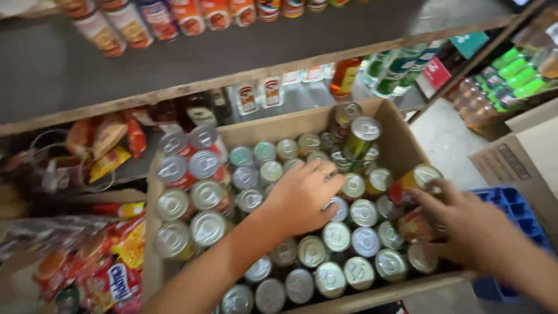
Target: Organizing and stocking various canned food items onto grocery store shelves from a cardboard box.
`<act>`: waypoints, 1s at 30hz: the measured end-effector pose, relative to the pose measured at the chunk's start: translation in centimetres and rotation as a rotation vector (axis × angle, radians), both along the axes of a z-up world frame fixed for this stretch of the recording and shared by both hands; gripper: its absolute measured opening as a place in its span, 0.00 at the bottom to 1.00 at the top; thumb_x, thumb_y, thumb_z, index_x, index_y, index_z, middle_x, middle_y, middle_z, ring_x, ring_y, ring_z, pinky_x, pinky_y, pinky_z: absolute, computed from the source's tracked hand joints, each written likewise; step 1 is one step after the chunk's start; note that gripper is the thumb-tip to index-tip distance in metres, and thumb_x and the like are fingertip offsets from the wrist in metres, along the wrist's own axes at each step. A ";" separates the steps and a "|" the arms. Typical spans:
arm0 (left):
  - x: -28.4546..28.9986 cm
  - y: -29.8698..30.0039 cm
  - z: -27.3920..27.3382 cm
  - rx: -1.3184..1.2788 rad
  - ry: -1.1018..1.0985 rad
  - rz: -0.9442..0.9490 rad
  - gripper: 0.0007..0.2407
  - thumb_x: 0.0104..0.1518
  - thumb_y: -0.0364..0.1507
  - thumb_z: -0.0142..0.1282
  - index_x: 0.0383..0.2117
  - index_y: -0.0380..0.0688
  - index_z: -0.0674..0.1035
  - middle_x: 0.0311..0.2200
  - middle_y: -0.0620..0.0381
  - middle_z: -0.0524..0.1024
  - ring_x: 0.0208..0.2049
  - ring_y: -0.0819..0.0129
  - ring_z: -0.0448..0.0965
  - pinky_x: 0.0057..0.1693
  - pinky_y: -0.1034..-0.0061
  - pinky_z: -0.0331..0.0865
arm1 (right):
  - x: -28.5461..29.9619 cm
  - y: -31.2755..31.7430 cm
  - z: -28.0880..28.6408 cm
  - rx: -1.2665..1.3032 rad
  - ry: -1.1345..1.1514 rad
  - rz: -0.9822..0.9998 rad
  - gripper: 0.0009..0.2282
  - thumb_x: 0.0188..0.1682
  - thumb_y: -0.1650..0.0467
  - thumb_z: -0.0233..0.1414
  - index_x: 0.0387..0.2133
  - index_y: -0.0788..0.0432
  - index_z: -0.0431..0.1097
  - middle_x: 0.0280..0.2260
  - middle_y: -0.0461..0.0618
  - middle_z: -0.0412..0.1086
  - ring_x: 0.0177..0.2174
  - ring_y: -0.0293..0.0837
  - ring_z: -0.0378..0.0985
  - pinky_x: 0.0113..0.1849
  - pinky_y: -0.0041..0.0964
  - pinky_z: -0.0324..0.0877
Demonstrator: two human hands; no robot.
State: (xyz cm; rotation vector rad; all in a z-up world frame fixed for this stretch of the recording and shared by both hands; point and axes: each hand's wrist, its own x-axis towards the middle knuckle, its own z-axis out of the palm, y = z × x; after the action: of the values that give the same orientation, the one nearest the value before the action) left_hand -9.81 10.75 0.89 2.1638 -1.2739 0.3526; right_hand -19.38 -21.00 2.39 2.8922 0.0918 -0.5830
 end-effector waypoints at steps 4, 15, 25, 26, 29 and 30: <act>2.6 -6.0 -0.5 0.067 0.050 -0.063 0.13 0.50 0.32 0.62 0.39 0.44 0.77 0.40 0.50 0.75 0.45 0.51 0.77 0.48 0.56 0.68 | 0.0 4.0 1.2 -0.008 -0.211 -0.153 0.47 0.30 0.49 0.65 0.67 0.39 0.50 0.63 0.59 0.55 0.48 0.63 0.74 0.41 0.49 0.78; 4.7 -17.3 -2.7 0.177 0.325 -0.263 0.33 0.38 0.20 0.66 0.57 0.51 0.70 0.51 0.45 0.75 0.45 0.44 0.79 0.48 0.55 0.73 | 2.2 3.9 0.1 0.456 -0.252 -0.288 0.26 0.33 0.64 0.69 0.49 0.44 0.72 0.57 0.64 0.59 0.42 0.62 0.77 0.43 0.50 0.76; 13.6 -18.6 2.6 0.476 -0.016 -0.135 0.27 0.38 0.26 0.67 0.49 0.51 0.74 0.47 0.57 0.79 0.52 0.54 0.77 0.58 0.48 0.64 | 10.3 0.5 0.3 0.758 -0.736 0.087 0.27 0.28 0.68 0.68 0.41 0.62 0.64 0.42 0.65 0.65 0.45 0.67 0.71 0.43 0.52 0.71; 14.5 -18.7 2.6 0.522 0.016 -0.067 0.25 0.39 0.27 0.67 0.49 0.50 0.75 0.48 0.55 0.78 0.53 0.54 0.77 0.58 0.50 0.65 | 11.5 0.3 -0.1 0.759 -0.692 0.050 0.28 0.28 0.68 0.69 0.42 0.63 0.63 0.42 0.64 0.65 0.43 0.67 0.71 0.42 0.53 0.70; 16.3 -18.9 0.1 0.562 0.109 0.038 0.20 0.42 0.27 0.65 0.45 0.47 0.79 0.51 0.49 0.76 0.53 0.51 0.77 0.57 0.54 0.68 | 13.8 -0.4 -2.0 0.783 -0.651 0.029 0.29 0.30 0.69 0.68 0.44 0.63 0.62 0.42 0.64 0.66 0.40 0.66 0.72 0.40 0.53 0.70; 17.1 -18.9 -1.1 0.555 0.169 0.082 0.17 0.43 0.27 0.65 0.43 0.45 0.81 0.53 0.46 0.74 0.53 0.49 0.77 0.57 0.55 0.70 | 14.6 -0.5 -2.6 0.809 -0.654 0.051 0.29 0.31 0.69 0.67 0.45 0.63 0.61 0.42 0.64 0.66 0.40 0.65 0.73 0.39 0.52 0.71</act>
State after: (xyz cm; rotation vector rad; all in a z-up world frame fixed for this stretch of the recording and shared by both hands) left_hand 7.25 -8.15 -0.18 2.6407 -1.2957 -0.1769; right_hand -4.79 -21.55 -0.25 3.6454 0.3751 0.5735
